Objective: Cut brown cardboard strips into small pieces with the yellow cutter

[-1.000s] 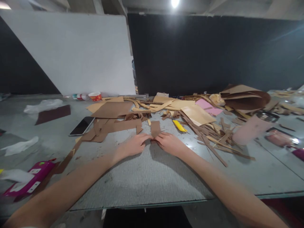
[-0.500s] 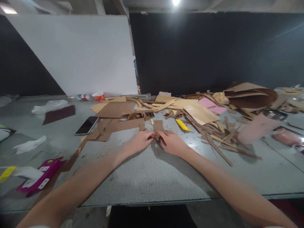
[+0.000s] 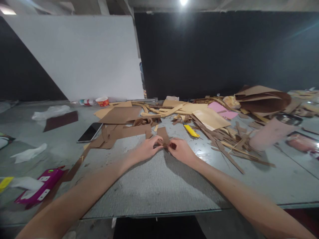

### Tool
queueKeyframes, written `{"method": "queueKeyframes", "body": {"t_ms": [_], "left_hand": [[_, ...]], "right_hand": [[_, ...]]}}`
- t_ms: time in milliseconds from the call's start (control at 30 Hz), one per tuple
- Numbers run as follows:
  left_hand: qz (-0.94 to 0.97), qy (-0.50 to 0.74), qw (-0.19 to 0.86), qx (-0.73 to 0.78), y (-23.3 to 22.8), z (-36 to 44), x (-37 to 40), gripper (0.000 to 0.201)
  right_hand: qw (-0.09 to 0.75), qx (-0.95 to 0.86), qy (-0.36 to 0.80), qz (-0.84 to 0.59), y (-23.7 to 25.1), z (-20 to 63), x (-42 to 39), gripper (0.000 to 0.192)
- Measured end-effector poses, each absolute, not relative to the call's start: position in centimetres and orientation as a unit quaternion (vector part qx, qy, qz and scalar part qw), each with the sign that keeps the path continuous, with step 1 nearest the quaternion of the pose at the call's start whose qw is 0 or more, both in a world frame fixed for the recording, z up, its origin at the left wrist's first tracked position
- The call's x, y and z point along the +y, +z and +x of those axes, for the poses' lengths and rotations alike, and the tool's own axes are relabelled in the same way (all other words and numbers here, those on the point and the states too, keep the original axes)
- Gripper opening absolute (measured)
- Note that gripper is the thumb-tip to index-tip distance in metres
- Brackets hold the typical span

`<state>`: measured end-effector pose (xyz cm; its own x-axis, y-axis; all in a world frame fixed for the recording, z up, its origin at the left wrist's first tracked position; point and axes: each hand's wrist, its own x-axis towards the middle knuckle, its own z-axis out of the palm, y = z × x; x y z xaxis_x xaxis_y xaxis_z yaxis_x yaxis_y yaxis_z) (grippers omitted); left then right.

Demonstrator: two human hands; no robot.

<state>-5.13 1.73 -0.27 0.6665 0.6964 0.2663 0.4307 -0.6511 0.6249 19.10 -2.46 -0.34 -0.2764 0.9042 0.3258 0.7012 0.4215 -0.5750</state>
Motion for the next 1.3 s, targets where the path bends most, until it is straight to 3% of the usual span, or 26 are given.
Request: {"method": "queueKeyframes", "body": {"t_ms": [133, 567, 900, 1133, 1300], "left_hand": [[0.904, 0.246, 0.209, 0.279, -0.4, -4.8, 2.4, 0.012], [0.913, 0.196, 0.191, 0.303, 0.0, -5.2, 2.2, 0.029], [0.962, 0.132, 0.101, 0.218, 0.1, -6.0, 2.3, 0.063], [0.955, 0.140, 0.102, 0.241, 0.3, -5.2, 2.0, 0.041], [0.958, 0.119, 0.100, 0.242, 0.9, -5.0, 1.8, 0.044]], "right_hand": [[0.297, -0.772, 0.194, -0.528, 0.2, 19.0, -2.9, 0.018], [0.201, -0.759, 0.143, -0.603, 1.2, 19.2, -3.1, 0.028], [0.196, -0.744, 0.106, -0.630, 0.0, 19.6, -2.5, 0.021], [0.153, -0.761, 0.035, -0.630, -0.1, 19.4, -2.8, 0.022], [0.077, -0.788, 0.009, -0.611, 1.3, 19.4, -3.8, 0.035]]}}
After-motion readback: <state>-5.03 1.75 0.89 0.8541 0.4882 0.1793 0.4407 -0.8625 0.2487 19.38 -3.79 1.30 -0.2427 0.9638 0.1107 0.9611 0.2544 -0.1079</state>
